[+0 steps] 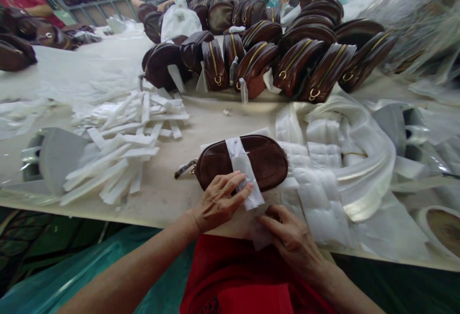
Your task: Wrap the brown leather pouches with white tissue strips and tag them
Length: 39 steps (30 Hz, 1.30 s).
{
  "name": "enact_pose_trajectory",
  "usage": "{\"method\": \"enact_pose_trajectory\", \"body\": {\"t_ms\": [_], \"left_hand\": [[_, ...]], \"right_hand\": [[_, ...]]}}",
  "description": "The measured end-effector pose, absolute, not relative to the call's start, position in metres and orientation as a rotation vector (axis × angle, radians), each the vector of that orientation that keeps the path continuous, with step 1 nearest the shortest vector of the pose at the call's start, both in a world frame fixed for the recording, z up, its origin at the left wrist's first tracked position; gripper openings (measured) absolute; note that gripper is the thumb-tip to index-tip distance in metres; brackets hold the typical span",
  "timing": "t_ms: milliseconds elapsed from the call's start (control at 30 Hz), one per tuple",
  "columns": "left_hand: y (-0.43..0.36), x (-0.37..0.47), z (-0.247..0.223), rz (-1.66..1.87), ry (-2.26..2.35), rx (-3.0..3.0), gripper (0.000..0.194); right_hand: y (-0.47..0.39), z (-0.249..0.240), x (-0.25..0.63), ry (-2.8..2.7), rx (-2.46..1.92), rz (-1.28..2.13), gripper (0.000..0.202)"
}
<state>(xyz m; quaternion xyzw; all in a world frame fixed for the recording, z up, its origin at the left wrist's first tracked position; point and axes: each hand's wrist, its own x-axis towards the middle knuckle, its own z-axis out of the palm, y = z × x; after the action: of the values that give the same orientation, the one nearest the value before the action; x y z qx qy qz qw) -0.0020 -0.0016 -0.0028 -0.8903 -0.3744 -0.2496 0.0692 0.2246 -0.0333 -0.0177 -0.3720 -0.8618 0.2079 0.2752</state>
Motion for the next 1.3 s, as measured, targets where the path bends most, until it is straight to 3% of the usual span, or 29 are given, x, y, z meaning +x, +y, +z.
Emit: {"method": "enact_pose_trajectory", "body": {"t_ms": [267,533,733,1300], "left_hand": [[-0.003,-0.003,-0.001,-0.699,-0.99,-2.668,0.028],[-0.004,-0.003,-0.006,-0.804,-1.049,-2.684,0.026],[-0.001,-0.011,0.013,-0.846,-1.23,-3.027,0.033],[0.004,0.001,0.003,-0.968,-1.159,-2.745,0.009]], "right_hand": [[-0.028,-0.005,0.223,-2.276,-0.702,0.124,0.022],[-0.015,-0.007,0.211,-2.379,-0.602,0.166,0.027],[-0.016,-0.01,0.211,-2.407,-0.618,0.168,0.029],[-0.024,-0.01,0.206,-2.344,-0.639,0.229,0.024]]}}
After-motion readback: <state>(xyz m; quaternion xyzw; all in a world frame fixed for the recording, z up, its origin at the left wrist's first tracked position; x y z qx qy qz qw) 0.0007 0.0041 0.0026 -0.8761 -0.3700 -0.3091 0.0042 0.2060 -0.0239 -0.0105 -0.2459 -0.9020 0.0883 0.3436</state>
